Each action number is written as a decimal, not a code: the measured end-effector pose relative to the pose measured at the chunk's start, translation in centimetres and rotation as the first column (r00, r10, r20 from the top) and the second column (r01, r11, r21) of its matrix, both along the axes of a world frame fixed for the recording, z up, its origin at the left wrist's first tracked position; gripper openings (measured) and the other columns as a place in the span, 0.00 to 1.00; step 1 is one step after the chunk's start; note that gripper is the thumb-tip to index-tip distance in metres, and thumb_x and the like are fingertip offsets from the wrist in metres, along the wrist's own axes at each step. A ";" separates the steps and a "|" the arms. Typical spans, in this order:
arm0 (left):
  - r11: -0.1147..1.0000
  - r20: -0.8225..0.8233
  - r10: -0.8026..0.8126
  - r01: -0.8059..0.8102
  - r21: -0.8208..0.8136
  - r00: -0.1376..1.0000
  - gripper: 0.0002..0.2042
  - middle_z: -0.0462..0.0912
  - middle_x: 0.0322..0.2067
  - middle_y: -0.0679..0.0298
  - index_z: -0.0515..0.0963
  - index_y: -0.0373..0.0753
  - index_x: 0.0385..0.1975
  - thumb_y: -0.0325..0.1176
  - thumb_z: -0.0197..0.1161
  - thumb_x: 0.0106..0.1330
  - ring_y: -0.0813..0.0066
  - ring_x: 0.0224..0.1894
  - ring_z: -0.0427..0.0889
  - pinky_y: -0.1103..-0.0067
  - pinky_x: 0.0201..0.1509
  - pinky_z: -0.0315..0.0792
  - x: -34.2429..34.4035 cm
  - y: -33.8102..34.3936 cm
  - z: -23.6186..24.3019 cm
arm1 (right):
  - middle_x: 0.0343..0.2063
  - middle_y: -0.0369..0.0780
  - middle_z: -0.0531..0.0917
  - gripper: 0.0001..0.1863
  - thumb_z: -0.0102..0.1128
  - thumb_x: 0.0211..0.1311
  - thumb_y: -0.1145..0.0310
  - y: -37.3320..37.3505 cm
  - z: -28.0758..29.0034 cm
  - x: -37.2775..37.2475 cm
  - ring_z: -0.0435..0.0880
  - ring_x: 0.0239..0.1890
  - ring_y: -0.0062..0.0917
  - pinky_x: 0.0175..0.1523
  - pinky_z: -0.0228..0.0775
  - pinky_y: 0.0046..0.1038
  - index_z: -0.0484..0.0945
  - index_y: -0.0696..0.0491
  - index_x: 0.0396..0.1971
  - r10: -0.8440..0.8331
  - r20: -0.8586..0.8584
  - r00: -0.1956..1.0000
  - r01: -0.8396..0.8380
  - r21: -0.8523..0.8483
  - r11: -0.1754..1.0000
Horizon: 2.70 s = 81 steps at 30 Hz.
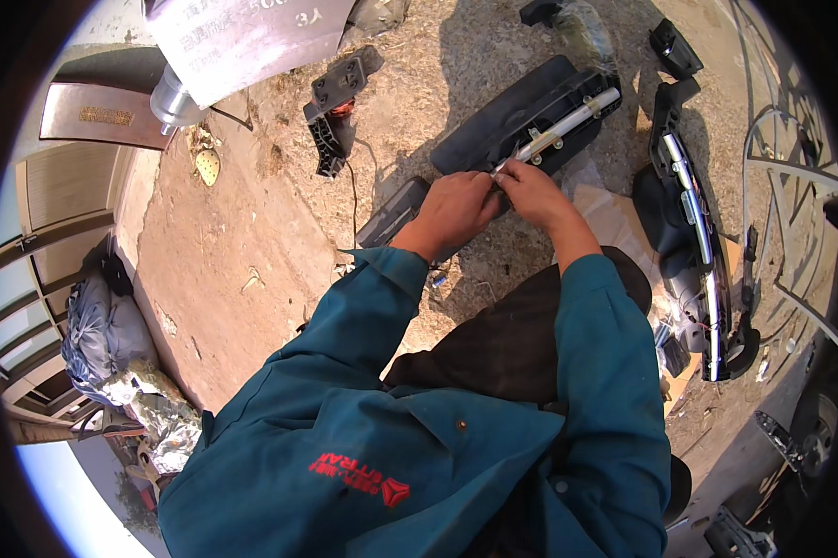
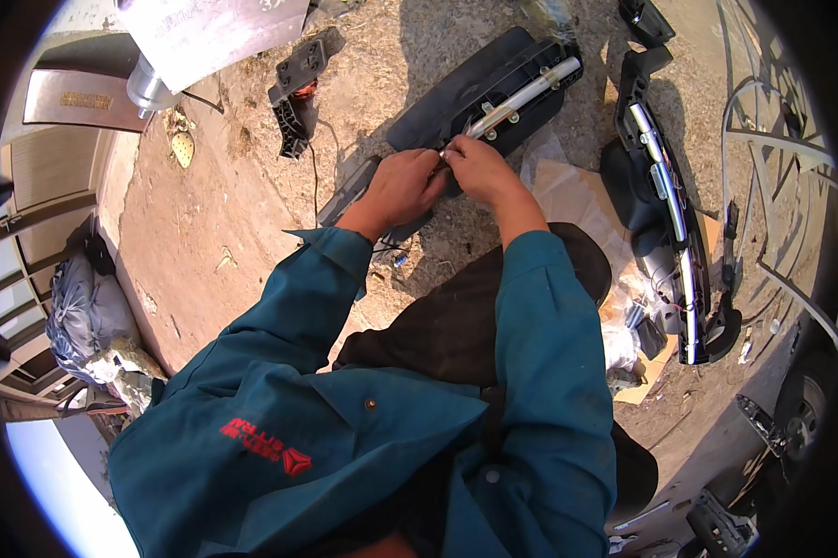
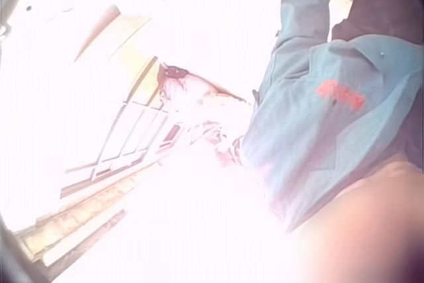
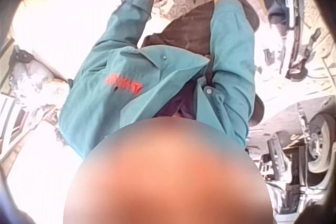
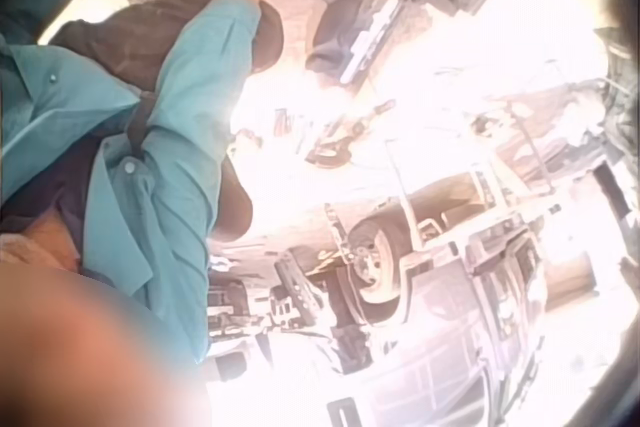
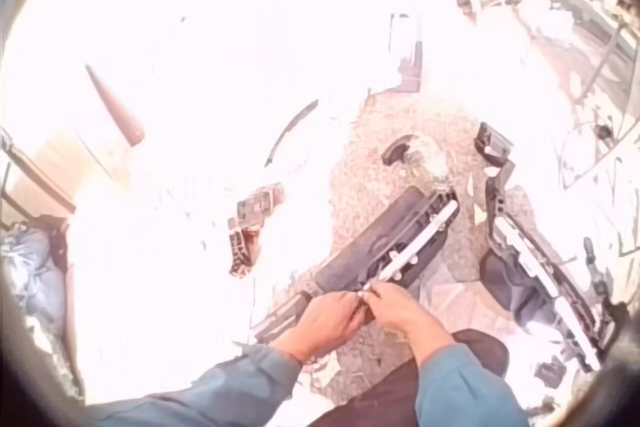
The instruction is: The person kneels on the ground and uses a screwdriver and a power drill to disassemble a car bumper. They remove screws, detach a chrome trim piece, and then work on the internal wiring and components of the bumper assembly.
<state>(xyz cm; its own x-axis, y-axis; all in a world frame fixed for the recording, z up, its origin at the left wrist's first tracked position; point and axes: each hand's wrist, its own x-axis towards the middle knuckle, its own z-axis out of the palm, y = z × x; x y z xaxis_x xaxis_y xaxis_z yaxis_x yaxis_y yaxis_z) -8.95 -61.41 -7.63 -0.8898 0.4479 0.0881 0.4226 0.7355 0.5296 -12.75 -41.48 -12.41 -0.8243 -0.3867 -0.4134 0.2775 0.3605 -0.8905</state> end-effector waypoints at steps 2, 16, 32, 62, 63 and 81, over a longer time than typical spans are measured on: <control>1.000 0.018 -0.010 0.010 -0.013 1.000 0.08 0.85 0.35 0.49 0.79 0.38 0.39 0.36 0.66 0.74 0.39 0.41 0.85 0.49 0.45 0.78 -0.1 -0.2 0.0 | 0.48 0.51 0.91 0.15 0.60 0.82 0.62 0.0 0.2 0.1 0.89 0.51 0.47 0.58 0.78 0.44 0.85 0.59 0.51 -0.003 0.007 1.000 0.003 -0.009 1.000; 1.000 -0.097 0.001 -0.001 -0.001 0.995 0.08 0.84 0.33 0.53 0.80 0.39 0.35 0.35 0.68 0.71 0.44 0.41 0.86 0.52 0.44 0.79 -0.2 0.0 -0.2 | 0.39 0.38 0.87 0.14 0.62 0.83 0.61 0.0 0.4 -0.6 0.83 0.39 0.24 0.43 0.76 0.34 0.87 0.58 0.50 -0.018 0.099 0.995 0.017 0.009 1.000; 0.986 0.019 0.123 -0.124 0.110 0.992 0.09 0.85 0.31 0.48 0.80 0.38 0.33 0.36 0.68 0.69 0.38 0.38 0.86 0.49 0.40 0.78 0.2 0.8 -2.2 | 0.37 0.35 0.87 0.14 0.61 0.84 0.63 0.3 -1.2 -0.5 0.81 0.35 0.20 0.40 0.75 0.31 0.87 0.59 0.50 -0.014 0.121 0.993 0.024 -0.085 0.996; 0.986 -0.021 0.155 -0.153 0.067 0.988 0.12 0.86 0.26 0.48 0.82 0.39 0.29 0.41 0.70 0.68 0.39 0.31 0.87 0.49 0.36 0.80 0.7 0.8 -2.3 | 0.43 0.50 0.92 0.17 0.63 0.76 0.62 0.4 -0.2 -0.9 0.90 0.47 0.41 0.55 0.81 0.41 0.89 0.62 0.48 -0.001 0.052 0.999 0.002 -0.009 1.000; 0.985 -0.008 0.154 -0.152 0.076 0.988 0.12 0.86 0.26 0.48 0.82 0.39 0.29 0.41 0.70 0.68 0.39 0.31 0.88 0.49 0.35 0.80 0.6 0.9 -2.1 | 0.43 0.50 0.92 0.17 0.63 0.76 0.62 0.5 -0.6 -0.9 0.90 0.47 0.41 0.55 0.81 0.41 0.89 0.61 0.49 -0.007 0.087 0.996 0.009 -0.030 1.000; 0.983 0.077 0.089 -0.100 0.154 0.993 0.09 0.86 0.30 0.46 0.83 0.37 0.34 0.36 0.66 0.70 0.37 0.35 0.86 0.50 0.38 0.79 0.1 0.6 -1.0 | 0.36 0.56 0.90 0.32 0.58 0.84 0.43 0.3 0.1 -2.5 0.88 0.43 0.58 0.50 0.79 0.51 0.91 0.60 0.38 0.226 -0.194 0.955 -0.164 0.288 0.943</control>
<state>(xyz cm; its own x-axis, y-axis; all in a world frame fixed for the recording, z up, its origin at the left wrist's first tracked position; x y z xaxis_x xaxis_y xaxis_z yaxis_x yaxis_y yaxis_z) -8.86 -60.83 -8.64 -0.9338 0.3471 0.0866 0.3131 0.6757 0.6674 -15.24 -41.23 -12.32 -0.8259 -0.4501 -0.3396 -0.0149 0.6195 -0.7849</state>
